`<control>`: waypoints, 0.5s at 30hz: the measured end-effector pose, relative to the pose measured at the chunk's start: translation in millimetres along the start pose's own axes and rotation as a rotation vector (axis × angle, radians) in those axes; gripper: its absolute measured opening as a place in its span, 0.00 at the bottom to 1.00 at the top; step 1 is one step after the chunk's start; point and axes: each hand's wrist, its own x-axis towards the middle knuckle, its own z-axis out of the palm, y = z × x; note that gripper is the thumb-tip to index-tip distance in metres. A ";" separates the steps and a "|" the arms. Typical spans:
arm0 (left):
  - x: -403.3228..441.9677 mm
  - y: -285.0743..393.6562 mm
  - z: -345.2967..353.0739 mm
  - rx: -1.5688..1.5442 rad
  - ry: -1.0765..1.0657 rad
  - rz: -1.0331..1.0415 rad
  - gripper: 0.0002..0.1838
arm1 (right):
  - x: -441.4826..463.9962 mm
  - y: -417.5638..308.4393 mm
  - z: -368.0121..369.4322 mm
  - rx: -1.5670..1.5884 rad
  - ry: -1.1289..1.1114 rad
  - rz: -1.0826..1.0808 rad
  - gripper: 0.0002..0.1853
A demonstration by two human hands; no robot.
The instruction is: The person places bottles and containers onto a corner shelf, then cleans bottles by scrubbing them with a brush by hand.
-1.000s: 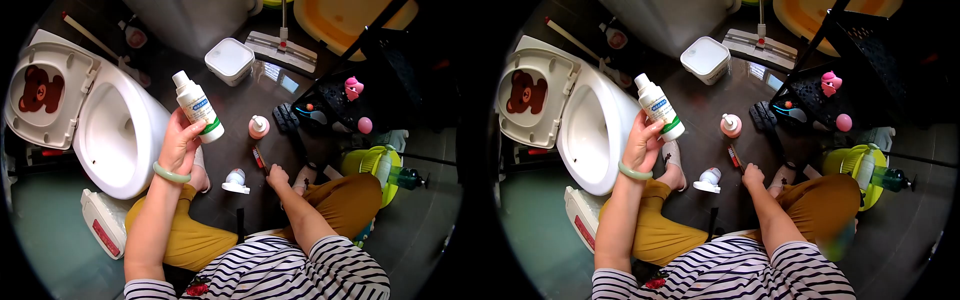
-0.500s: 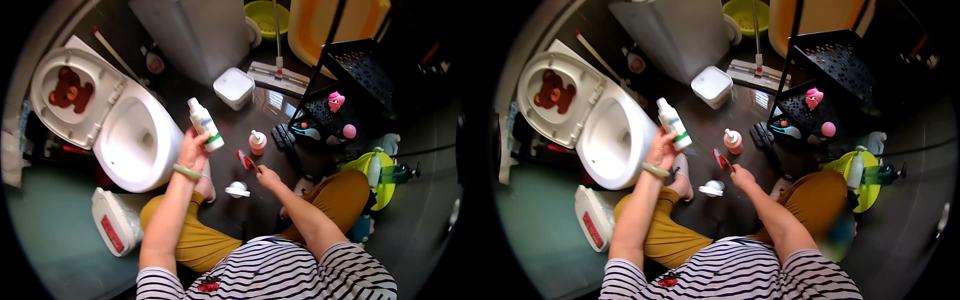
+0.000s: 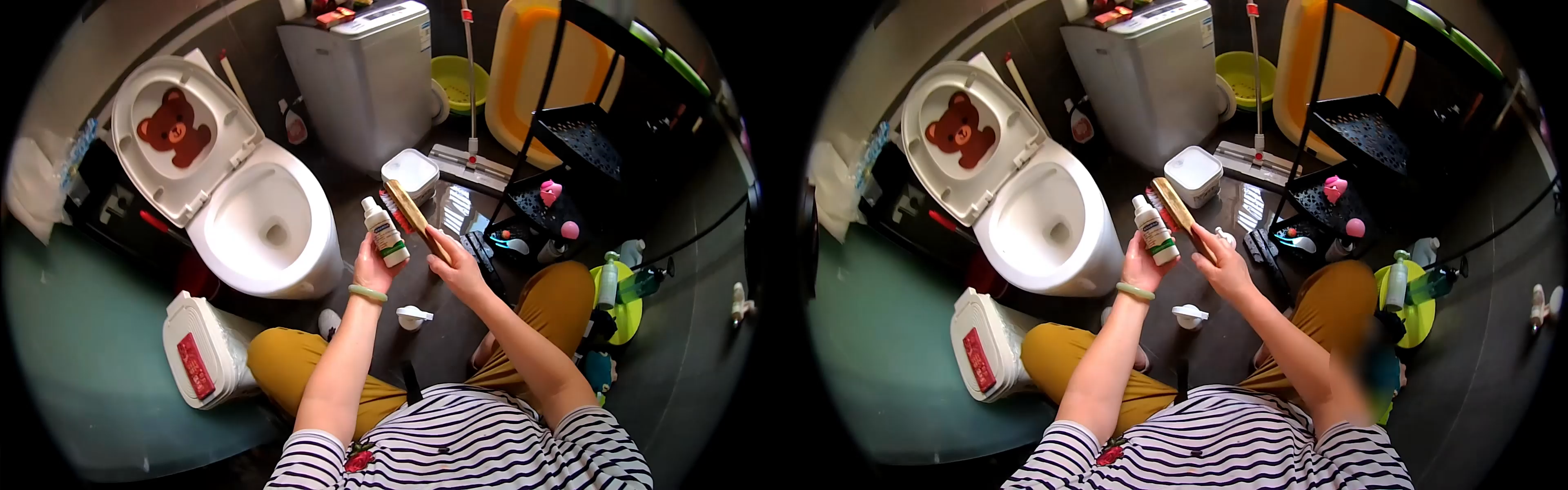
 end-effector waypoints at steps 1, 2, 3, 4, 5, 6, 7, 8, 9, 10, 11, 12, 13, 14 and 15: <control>1.7 -2.7 -7.1 -0.011 0.003 -0.001 0.20 | -0.4 -5.6 2.5 -0.093 0.030 -0.110 0.28; 3.5 -4.6 -12.8 -0.006 0.024 0.001 0.20 | -0.7 -19.2 4.7 -0.140 -0.017 -0.025 0.28; 5.2 -7.4 -17.9 -0.002 0.049 0.005 0.20 | -0.1 -28.6 9.4 -0.190 -0.062 0.060 0.28; 9.1 -10.5 -23.0 0.006 0.085 0.012 0.20 | 1.1 -30.6 15.1 -0.274 -0.092 0.063 0.29; 14.3 -12.9 -26.4 0.006 0.135 0.036 0.20 | 1.8 -28.3 21.0 -0.286 -0.120 0.069 0.29; 20.0 -16.1 -28.5 -0.033 0.184 0.044 0.20 | 2.5 -25.0 26.3 -0.396 -0.146 0.049 0.29; 23.6 -19.2 -32.0 -0.021 0.226 0.085 0.20 | 3.1 -19.8 28.9 -0.506 -0.174 0.025 0.29; 23.7 -18.4 -31.3 -0.011 0.293 0.093 0.20 | 0.0 -11.5 29.9 -0.510 -0.136 -0.058 0.30; 23.0 -16.9 -30.3 0.002 0.357 0.099 0.20 | -7.3 -6.5 24.1 -0.524 -0.164 -0.059 0.30; 24.2 -18.3 -34.0 -0.016 0.340 0.127 0.20 | -15.8 -7.2 15.3 -0.567 -0.213 -0.075 0.29; 25.5 -19.4 -38.0 -0.030 0.323 0.157 0.20 | -23.8 -7.0 7.0 -0.606 -0.259 -0.094 0.29; 26.6 -21.0 -40.9 -0.006 0.341 0.133 0.21 | -29.9 -4.6 0.0 -0.635 -0.287 -0.095 0.29; 26.4 -21.9 -38.2 -0.016 0.348 0.137 0.21 | -25.0 -4.1 -0.5 -0.636 -0.300 -0.098 0.29; 26.2 -25.0 -33.7 0.015 0.357 0.118 0.21 | -17.9 -4.5 -1.2 -0.674 -0.292 -0.141 0.29; 25.6 -27.6 -28.9 0.052 0.363 0.095 0.21 | -9.7 -3.1 -1.9 -0.712 -0.277 -0.181 0.28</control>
